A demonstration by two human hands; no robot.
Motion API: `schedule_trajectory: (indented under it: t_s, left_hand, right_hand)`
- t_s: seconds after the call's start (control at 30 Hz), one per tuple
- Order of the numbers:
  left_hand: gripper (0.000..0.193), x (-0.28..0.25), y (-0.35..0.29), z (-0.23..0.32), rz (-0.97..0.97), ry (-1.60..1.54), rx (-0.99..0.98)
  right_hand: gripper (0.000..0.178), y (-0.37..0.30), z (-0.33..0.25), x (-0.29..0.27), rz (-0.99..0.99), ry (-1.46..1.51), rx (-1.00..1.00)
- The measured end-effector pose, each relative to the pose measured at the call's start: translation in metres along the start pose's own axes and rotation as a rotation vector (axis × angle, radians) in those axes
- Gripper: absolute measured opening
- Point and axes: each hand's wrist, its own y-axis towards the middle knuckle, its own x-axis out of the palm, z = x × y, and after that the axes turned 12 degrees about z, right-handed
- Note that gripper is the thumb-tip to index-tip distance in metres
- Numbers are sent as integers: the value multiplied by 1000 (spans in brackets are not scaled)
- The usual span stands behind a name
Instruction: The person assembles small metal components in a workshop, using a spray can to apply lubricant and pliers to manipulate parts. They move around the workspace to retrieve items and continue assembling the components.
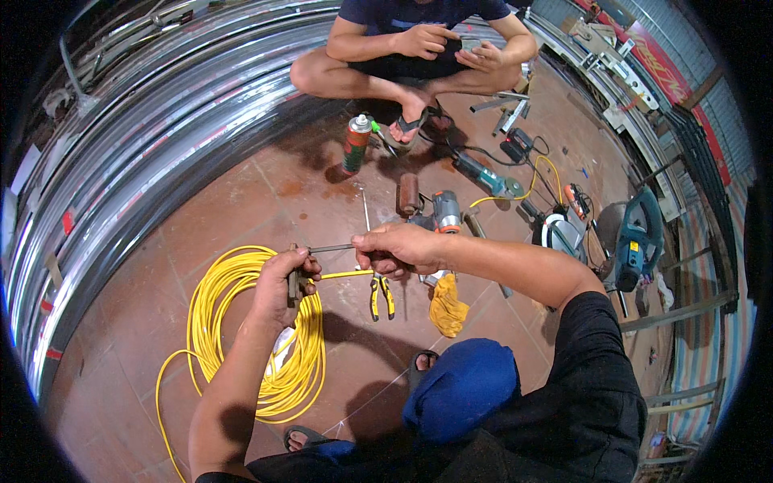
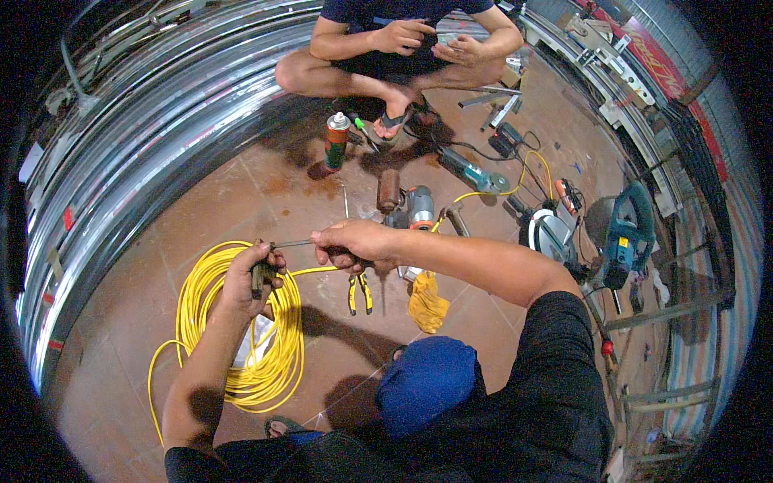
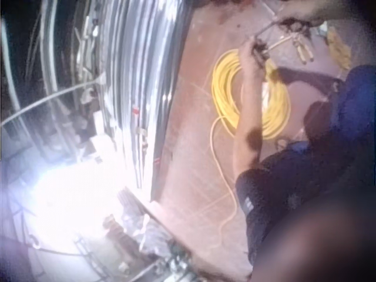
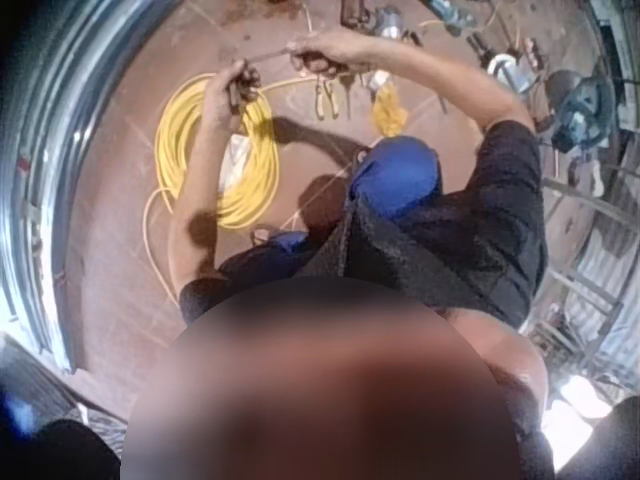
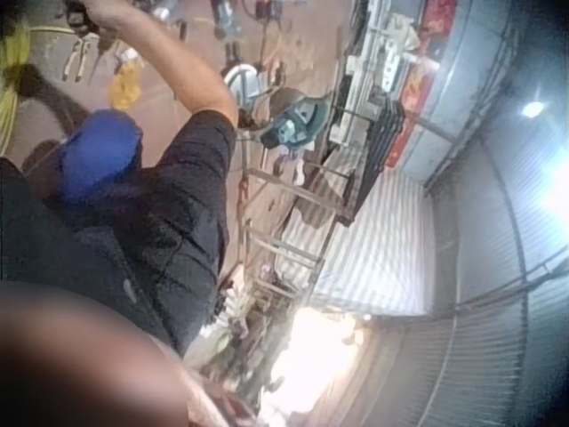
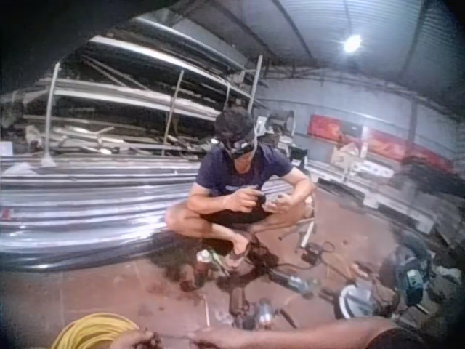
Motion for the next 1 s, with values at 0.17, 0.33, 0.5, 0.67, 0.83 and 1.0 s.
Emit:
schedule_trajectory:
  t_s: [0.17, 0.33, 0.5, 0.67, 0.83, 1.0]
  left_hand:
    - [27, 2, 16, -13, -13, -118, 14]
    - [26, -22, 33, -14, 107, -266, -95]
    - [29, -36, 41, -18, 140, -255, -136]
    - [30, -28, 44, -24, 63, -288, -138]
    - [34, -23, 44, -24, 63, -272, -89]
    - [42, -26, 44, -29, -31, -402, -174]
  right_hand:
    - [40, -2, 13, -15, 184, 54, -72]
    - [31, -7, -4, -68, 607, 284, -226]
    - [24, -15, -72, -175, 798, 754, -446]
    - [23, -7, -94, -192, 700, 829, -542]
    - [28, 5, -55, -109, 517, 538, -297]
    - [34, 4, -1, -23, 214, 317, -103]
